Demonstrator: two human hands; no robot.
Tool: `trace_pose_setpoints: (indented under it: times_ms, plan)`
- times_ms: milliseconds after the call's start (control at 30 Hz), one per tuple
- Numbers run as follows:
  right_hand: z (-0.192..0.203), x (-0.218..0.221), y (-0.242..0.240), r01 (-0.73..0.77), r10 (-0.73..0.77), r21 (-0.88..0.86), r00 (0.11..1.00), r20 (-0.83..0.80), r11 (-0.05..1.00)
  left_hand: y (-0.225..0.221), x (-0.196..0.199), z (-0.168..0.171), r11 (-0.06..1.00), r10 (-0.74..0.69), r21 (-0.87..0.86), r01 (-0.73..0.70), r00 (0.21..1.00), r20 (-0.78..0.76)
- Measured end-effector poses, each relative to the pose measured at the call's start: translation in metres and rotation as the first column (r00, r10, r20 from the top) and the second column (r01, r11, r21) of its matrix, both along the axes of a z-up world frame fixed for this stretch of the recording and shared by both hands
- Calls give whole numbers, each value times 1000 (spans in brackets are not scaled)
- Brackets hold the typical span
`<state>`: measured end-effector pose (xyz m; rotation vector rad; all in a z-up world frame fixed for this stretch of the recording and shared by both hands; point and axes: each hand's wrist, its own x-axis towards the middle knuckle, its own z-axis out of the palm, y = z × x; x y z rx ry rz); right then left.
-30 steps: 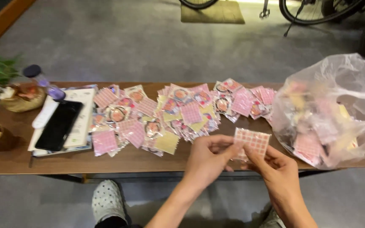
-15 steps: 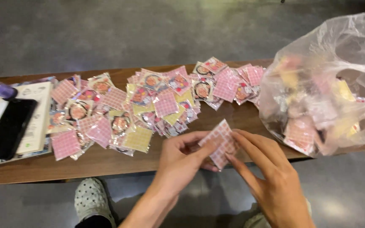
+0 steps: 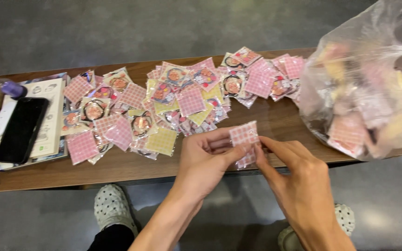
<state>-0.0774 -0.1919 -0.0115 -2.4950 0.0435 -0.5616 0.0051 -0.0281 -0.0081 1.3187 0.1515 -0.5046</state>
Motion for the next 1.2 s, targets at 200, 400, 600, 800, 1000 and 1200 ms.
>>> trace_pose_setpoints:
  times_ms: [200,400,600,800,1000,1200]
  plan:
    - [-10,-1,1,65,-69,-96,997,-36,993,9,-3,27,972,-125,209,110,990,64]
    - [-10,2,4,138,-155,-126,978,-140,982,6,-7,28,969,-135,218,117,988,72]
    - [-5,1,3,204,-236,-156,944,-229,966,5,-6,27,950,-140,291,115,988,64]
    - [-8,3,1,242,-275,-170,939,-207,955,7,-3,34,917,-143,378,127,990,14]
    - [-8,5,-2,290,-319,-150,918,-236,945,8,0,32,900,-150,412,141,989,-12]
    - [2,8,-4,379,-382,-84,846,-372,922,8,0,37,903,-146,398,162,987,-70]
